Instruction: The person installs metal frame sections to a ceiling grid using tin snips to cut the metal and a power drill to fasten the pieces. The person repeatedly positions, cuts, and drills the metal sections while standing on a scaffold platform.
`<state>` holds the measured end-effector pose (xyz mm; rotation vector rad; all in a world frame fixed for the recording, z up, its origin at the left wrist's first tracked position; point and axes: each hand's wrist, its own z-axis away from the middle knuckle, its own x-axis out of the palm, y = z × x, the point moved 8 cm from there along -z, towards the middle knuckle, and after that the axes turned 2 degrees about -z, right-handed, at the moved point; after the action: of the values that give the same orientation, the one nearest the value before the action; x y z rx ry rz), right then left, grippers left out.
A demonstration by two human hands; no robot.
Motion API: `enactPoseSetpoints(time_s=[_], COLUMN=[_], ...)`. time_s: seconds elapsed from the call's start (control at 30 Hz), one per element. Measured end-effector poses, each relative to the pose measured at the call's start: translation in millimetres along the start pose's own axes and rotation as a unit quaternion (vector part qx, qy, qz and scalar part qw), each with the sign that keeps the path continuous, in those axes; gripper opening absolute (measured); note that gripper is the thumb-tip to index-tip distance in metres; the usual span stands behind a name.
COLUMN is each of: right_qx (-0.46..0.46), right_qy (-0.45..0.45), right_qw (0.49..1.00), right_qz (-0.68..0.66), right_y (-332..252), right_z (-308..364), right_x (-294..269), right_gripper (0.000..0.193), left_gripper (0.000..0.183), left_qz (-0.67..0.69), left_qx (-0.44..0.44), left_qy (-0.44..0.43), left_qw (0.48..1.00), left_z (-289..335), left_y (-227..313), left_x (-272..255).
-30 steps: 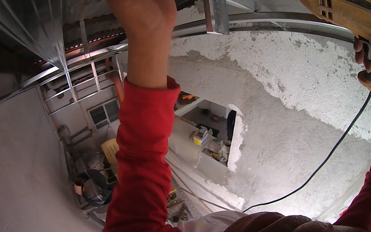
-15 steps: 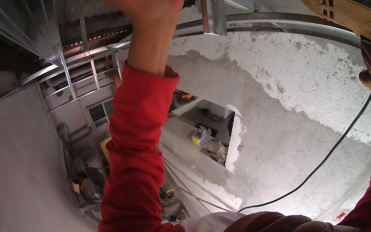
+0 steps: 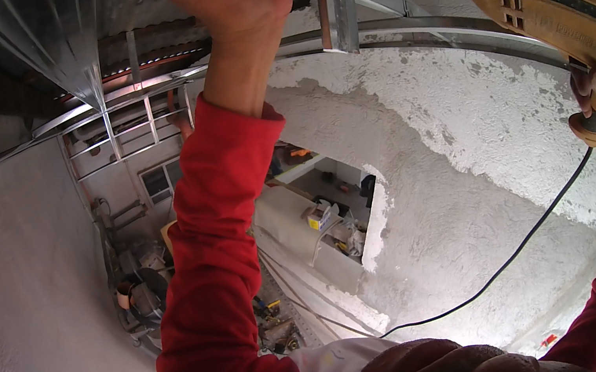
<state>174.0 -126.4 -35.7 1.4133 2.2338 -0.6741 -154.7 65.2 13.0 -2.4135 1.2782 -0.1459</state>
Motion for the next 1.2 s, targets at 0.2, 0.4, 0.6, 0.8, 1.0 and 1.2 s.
enactPoseSetpoints(time_s=[0.2, 0.4, 0.6, 0.8, 1.0, 1.2], right_qx=[-0.081, -0.004, -0.054, -0.101, -0.104, -0.114], right_qy=[-0.080, -0.009, -0.026, -0.062, -0.057, -0.064], right_qw=[0.950, 1.000, 0.966, 0.952, 0.955, 0.951], right_qz=[-0.291, -0.007, -0.252, -0.283, -0.271, -0.281], right_y=[-36, -27, -30, -39, -33, -27], right_z=[-24, -4, -16, -20, -19, -19], right_x=[11, 9, -1, 8, 8, 5], right_gripper=[0.030, 0.061, 0.028, 0.027, 0.028, 0.029], left_gripper=[0.048, 0.048, 0.047, 0.047, 0.046, 0.046], left_qz=[0.018, 0.013, 0.012, 0.013, 0.035, 0.032], left_qx=[-0.004, -0.007, -0.007, -0.012, -0.013, -0.012], left_qy=[-0.020, -0.020, -0.019, -0.002, -0.013, -0.005], left_qw=[1.000, 1.000, 1.000, 1.000, 0.999, 0.999], left_z=[0, 0, -1, 0, -1, 0], left_y=[-1, -1, 0, 0, -1, -3], left_x=[1, 3, 4, 3, 3, -2])
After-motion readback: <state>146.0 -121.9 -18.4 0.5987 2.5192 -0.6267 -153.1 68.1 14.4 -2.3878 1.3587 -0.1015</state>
